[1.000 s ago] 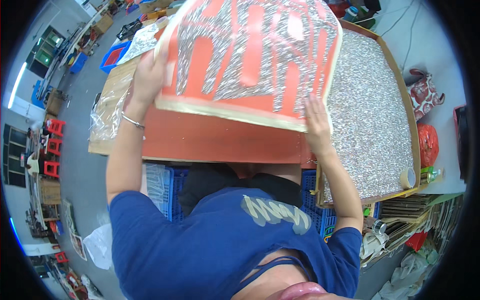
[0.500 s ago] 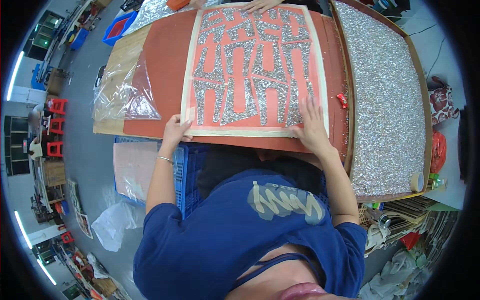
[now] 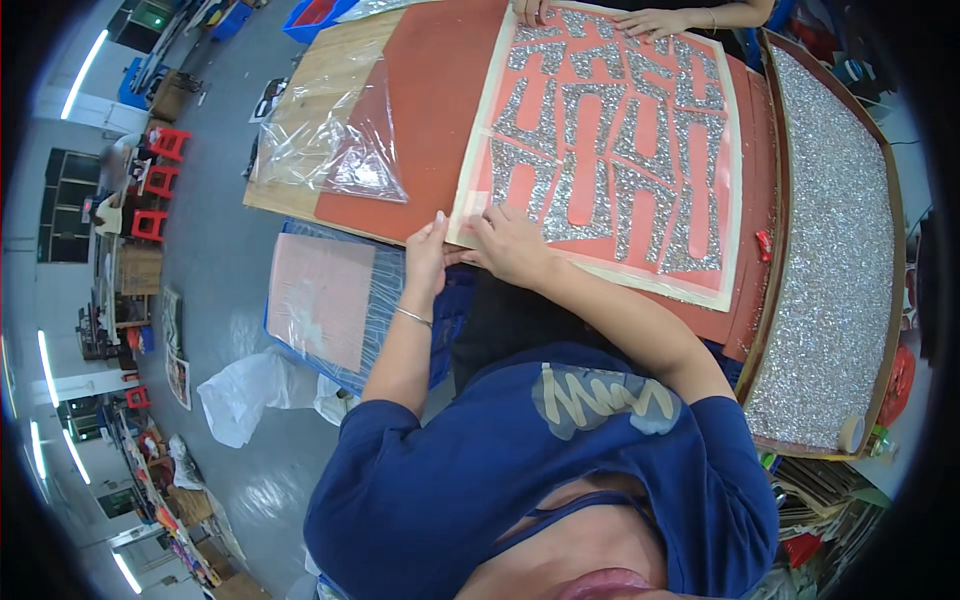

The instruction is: Peeling off excess material and applying plastic film to decorative shoe components.

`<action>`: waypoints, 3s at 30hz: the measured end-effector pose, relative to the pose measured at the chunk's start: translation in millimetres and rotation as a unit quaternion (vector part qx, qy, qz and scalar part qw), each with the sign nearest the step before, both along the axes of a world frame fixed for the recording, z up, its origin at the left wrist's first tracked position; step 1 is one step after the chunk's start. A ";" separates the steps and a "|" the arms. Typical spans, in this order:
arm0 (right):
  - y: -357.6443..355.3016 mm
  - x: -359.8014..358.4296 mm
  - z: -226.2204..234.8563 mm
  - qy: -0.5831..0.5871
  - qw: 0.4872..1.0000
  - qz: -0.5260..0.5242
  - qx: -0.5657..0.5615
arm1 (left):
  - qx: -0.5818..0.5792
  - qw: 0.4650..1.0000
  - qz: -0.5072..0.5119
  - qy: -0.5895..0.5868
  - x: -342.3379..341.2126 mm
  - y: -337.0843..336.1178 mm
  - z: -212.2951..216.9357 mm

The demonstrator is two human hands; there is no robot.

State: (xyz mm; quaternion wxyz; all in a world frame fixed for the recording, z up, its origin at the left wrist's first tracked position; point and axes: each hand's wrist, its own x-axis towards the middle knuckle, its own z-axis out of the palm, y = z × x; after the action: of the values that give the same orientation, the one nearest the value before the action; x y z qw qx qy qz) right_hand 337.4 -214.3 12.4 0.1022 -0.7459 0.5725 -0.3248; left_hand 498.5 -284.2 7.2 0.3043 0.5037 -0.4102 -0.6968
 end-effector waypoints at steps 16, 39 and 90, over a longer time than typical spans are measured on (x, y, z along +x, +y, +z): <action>-20.0 10.8 -15.9 -0.320 0.925 -0.091 0.182 | -0.116 0.993 0.016 0.013 -19.8 17.1 -0.3; -3.6 -240.3 31.1 -0.694 0.704 -0.151 0.013 | -0.274 0.960 0.036 0.042 10.7 -8.7 0.8; 179.3 -238.0 -4.8 0.251 0.958 -0.131 0.044 | -0.605 0.681 -0.362 -0.199 -112.9 110.6 -12.4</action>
State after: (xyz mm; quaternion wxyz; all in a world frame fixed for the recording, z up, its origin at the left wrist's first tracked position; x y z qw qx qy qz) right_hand 99.4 -35.0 7.6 -0.0557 -0.7163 0.6864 -0.1126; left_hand 385.7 -173.7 -5.2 0.1779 0.1492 -0.9435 -0.2363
